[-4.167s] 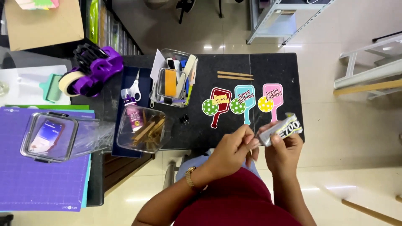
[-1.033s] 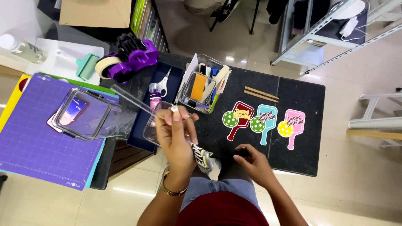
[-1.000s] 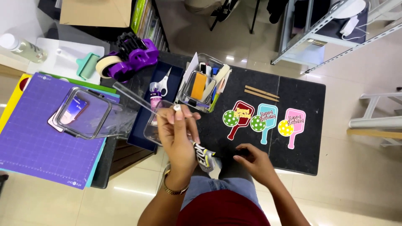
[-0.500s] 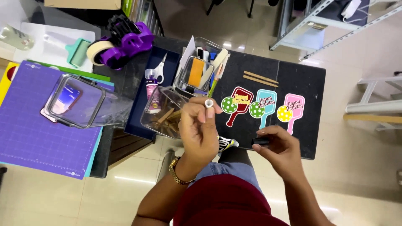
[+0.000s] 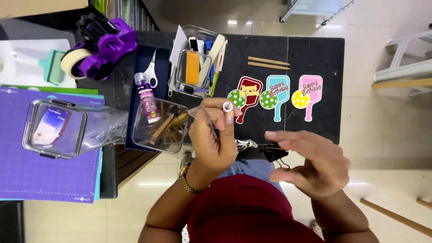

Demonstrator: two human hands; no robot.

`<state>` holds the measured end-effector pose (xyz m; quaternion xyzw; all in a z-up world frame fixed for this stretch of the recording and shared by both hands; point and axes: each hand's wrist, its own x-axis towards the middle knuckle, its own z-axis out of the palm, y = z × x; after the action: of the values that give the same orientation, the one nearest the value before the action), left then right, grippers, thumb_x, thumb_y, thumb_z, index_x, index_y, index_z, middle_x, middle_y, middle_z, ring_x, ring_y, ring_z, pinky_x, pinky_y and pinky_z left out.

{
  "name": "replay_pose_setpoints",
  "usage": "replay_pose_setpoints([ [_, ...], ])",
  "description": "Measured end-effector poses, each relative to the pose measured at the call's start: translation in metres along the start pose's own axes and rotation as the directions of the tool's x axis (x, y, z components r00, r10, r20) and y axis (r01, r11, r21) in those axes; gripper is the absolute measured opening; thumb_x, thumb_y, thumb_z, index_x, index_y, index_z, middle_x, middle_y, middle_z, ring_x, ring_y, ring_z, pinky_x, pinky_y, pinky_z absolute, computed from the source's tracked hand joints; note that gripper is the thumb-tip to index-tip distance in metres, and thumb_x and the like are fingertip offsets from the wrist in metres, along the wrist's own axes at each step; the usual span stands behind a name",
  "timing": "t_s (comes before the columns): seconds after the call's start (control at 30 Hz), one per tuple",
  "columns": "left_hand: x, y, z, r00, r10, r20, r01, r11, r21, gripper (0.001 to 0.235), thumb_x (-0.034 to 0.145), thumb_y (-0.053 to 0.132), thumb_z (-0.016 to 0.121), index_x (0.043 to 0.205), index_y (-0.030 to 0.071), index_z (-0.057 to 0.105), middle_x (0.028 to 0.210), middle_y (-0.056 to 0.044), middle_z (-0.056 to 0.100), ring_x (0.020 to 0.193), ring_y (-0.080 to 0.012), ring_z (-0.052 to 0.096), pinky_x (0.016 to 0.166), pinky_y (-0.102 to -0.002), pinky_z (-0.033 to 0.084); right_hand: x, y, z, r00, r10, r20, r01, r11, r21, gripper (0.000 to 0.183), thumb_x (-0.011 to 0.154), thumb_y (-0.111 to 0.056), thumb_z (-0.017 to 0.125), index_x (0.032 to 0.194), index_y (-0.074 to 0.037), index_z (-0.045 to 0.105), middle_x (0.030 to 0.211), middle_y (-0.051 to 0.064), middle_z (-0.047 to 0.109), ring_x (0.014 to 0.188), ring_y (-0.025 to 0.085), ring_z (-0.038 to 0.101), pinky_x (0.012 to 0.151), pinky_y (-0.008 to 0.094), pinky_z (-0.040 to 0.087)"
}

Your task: Assembling birthday signs by gluing wooden sticks to paper cutouts

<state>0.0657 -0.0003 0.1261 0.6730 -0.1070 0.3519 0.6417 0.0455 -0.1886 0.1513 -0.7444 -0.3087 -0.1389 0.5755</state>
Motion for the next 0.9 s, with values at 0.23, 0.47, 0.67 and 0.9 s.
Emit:
replay_pose_setpoints([
  [0.23, 0.006, 0.018, 0.006, 0.991, -0.02, 0.13, 0.028, 0.998, -0.065, 0.013, 0.105, 0.001, 0.045, 0.093, 0.007, 0.044, 0.094, -0.016, 0.063, 0.085, -0.0257, 0.063, 0.072, -0.032, 0.054, 0.003, -0.002, 0.004, 0.988, -0.138, -0.074, 0.118, 0.967, -0.226, 0.048, 0.085, -0.035, 0.067, 0.096, 0.011, 0.059, 0.086, 0.026, 0.072, 0.083, 0.041, 0.079, 0.07, 0.038, 0.071],
  [0.47, 0.005, 0.015, 0.015, 0.984, 0.118, 0.131, -0.126, 0.991, 0.051, 0.012, 0.102, 0.003, 0.045, 0.091, 0.009, 0.044, 0.087, -0.012, 0.065, 0.074, -0.0221, 0.062, 0.076, -0.039, 0.051, 0.011, -0.005, 0.012, 0.995, -0.054, -0.078, 0.038, 0.979, -0.2, 0.039, 0.085, -0.026, 0.07, 0.096, 0.011, 0.064, 0.089, 0.025, 0.073, 0.08, 0.037, 0.079, 0.067, 0.032, 0.068],
  [0.67, 0.01, 0.019, 0.013, 0.985, 0.063, 0.158, -0.069, 0.997, 0.034, 0.013, 0.106, 0.009, 0.042, 0.093, 0.009, 0.045, 0.091, -0.013, 0.065, 0.077, -0.0259, 0.06, 0.077, -0.039, 0.052, 0.02, 0.005, 0.0, 0.971, -0.19, 0.149, 0.227, 0.929, -0.294, 0.036, 0.088, -0.024, 0.072, 0.101, 0.01, 0.065, 0.094, 0.022, 0.075, 0.085, 0.037, 0.079, 0.076, 0.036, 0.067],
  [0.9, 0.014, 0.01, 0.025, 0.983, 0.186, 0.001, -0.186, 0.982, 0.029, 0.027, 0.101, 0.008, 0.047, 0.075, 0.01, 0.05, 0.075, -0.007, 0.067, 0.062, -0.0234, 0.063, 0.065, -0.039, 0.055, 0.021, 0.014, 0.006, 0.974, -0.217, 0.067, 0.226, 0.961, -0.16, 0.048, 0.072, -0.026, 0.087, 0.094, 0.014, 0.071, 0.083, 0.023, 0.076, 0.075, 0.04, 0.078, 0.069, 0.048, 0.066],
])
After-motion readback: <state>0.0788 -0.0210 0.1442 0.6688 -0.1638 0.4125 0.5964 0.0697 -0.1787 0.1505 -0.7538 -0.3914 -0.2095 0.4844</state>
